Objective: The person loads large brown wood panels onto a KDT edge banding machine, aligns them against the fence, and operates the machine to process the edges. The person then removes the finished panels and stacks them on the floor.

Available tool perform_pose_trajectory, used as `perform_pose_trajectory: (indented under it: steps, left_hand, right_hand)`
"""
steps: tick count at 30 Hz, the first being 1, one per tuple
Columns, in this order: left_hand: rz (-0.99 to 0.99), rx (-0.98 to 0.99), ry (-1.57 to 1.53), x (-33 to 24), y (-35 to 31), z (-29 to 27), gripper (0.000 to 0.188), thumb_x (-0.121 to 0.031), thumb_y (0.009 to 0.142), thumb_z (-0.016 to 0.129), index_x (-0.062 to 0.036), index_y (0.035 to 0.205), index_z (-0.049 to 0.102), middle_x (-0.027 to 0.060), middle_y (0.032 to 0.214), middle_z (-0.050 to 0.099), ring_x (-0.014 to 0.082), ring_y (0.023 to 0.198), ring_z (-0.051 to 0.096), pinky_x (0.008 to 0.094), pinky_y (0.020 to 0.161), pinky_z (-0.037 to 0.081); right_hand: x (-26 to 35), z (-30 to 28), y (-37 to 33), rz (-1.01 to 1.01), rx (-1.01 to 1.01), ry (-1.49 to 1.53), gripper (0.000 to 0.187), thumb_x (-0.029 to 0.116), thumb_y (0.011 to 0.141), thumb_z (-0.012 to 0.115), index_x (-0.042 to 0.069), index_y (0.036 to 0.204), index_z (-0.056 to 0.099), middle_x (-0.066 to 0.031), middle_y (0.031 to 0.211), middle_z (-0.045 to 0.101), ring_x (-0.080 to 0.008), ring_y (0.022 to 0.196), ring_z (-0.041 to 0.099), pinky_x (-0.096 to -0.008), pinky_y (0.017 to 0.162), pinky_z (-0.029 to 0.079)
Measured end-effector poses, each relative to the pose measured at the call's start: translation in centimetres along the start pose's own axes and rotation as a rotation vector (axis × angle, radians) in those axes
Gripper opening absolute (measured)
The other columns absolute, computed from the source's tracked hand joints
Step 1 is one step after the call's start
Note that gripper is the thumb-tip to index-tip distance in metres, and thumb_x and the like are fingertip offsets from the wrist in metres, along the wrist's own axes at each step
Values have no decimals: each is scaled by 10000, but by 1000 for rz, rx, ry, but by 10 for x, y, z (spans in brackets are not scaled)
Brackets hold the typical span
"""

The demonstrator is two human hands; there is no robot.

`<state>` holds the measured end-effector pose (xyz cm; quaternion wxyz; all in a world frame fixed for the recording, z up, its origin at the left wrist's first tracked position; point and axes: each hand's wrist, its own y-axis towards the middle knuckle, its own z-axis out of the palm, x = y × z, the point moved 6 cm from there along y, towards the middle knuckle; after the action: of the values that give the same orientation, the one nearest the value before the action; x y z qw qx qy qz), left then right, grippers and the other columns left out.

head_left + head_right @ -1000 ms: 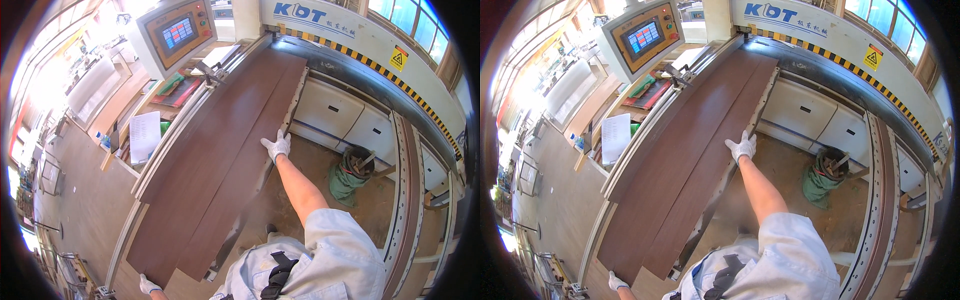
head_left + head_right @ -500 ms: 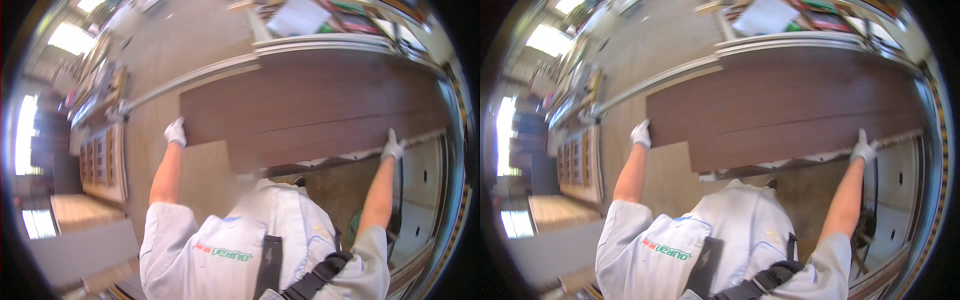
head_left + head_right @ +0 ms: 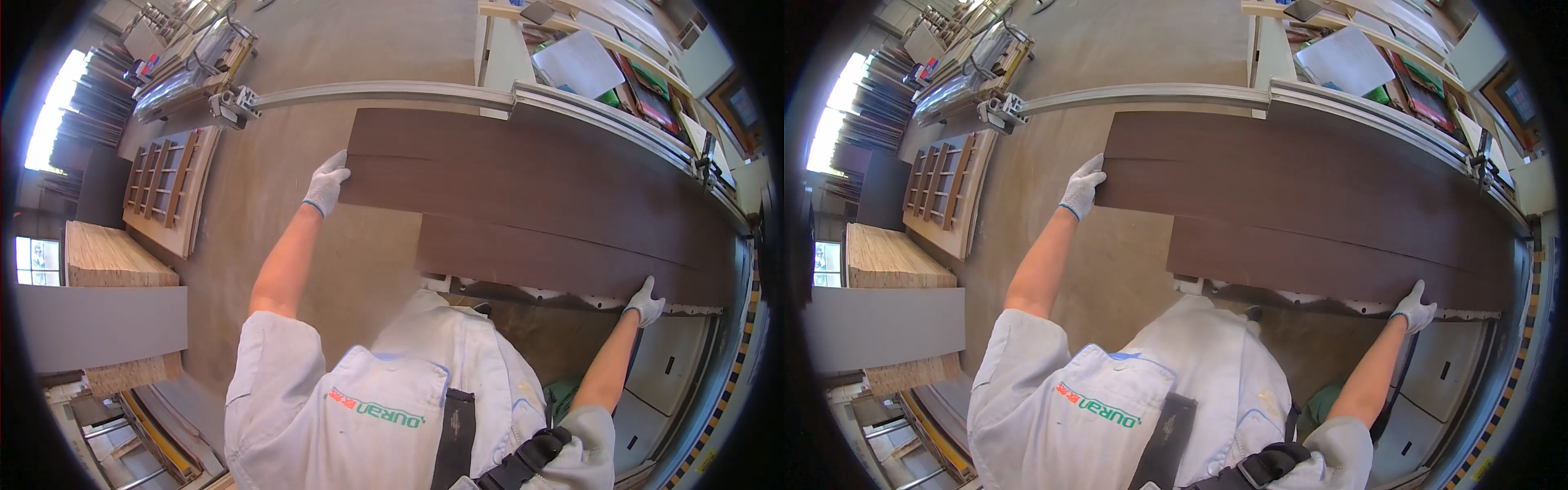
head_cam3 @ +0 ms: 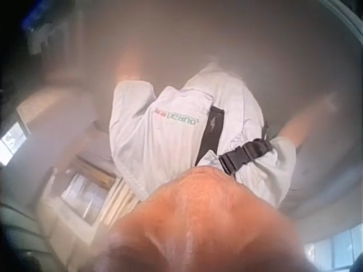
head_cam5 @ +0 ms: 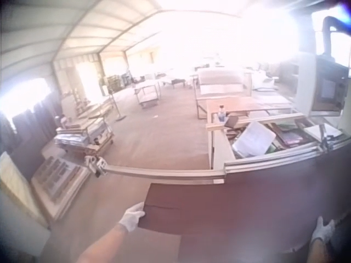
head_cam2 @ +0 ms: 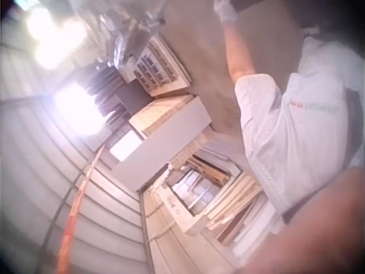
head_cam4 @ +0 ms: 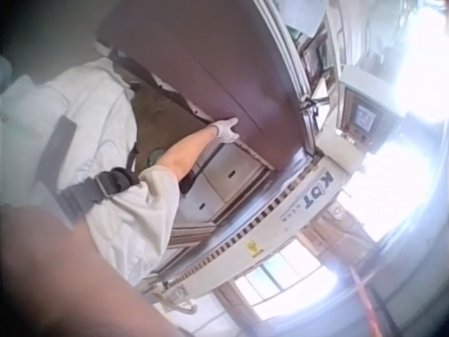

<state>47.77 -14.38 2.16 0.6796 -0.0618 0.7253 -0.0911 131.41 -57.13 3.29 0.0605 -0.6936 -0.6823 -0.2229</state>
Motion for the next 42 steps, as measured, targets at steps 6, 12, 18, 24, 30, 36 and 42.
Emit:
perform_pose_trajectory:
  steps: [6, 12, 18, 24, 30, 36, 42]
  left_hand:
    - [7, -109, -16, 4, -2, 7, 564, -11, 976, 629, 94, 1527, 574, 204, 1499, 662, 262, 1383, 628, 353, 1184, 473]
    - [16, -87, -13, 6, -1, 4, 563, 1, 978, 619, 99, 1530, 571, 198, 1535, 637, 267, 1402, 612, 353, 1191, 463]
    - [-4, -76, -79, 6, 1, 10, 571, 26, 980, 588, 120, 1541, 541, 229, 1581, 588, 285, 1455, 572, 364, 1220, 442]
    - [12, -28, -57, 9, 6, 9, 607, 24, 985, 562, 121, 1580, 489, 242, 1650, 514, 312, 1530, 499, 382, 1279, 376]
    - [-7, -5, -78, 13, 6, 9, 580, 6, 1023, 521, 112, 1592, 481, 227, 1626, 543, 298, 1504, 526, 386, 1272, 382]
    - [6, -41, 6, 12, 8, 6, 587, 0, 1017, 542, 103, 1592, 489, 214, 1625, 546, 281, 1487, 535, 376, 1263, 393]
    - [55, 80, 9, 23, 17, 0, 574, -40, 1045, 520, 91, 1603, 483, 202, 1632, 541, 290, 1500, 519, 402, 1272, 377]
  right_hand:
    - [10, -12, -17, -81, 31, -100, 885, 774, 933, 631, 126, 1536, 641, -139, 1561, 630, -396, 1397, 592, -516, 1162, 470]
    - [11, -5, -14, -98, 73, -109, 902, 764, 963, 601, 104, 1577, 589, -155, 1616, 554, -372, 1496, 489, -506, 1211, 431]
    - [4, -1, -12, -56, 74, -32, 904, 745, 959, 625, 125, 1613, 556, -175, 1715, 441, -356, 1596, 377, -510, 1266, 369]
    - [8, -2, -15, -69, 86, -11, 872, 713, 962, 644, 110, 1589, 578, -208, 1676, 477, -387, 1561, 412, -517, 1256, 380]
    - [12, -11, -16, -107, 36, 11, 869, 690, 961, 653, 75, 1570, 583, -230, 1638, 506, -411, 1536, 428, -513, 1261, 370]
    - [8, -11, -19, -33, 54, 79, 899, 668, 943, 674, 77, 1609, 543, -221, 1712, 426, -396, 1617, 332, -519, 1302, 307]
    - [17, -26, -25, -129, -20, 139, 740, 573, 891, 735, 26, 1384, 665, -252, 1475, 591, -454, 1427, 498, -540, 1173, 441]
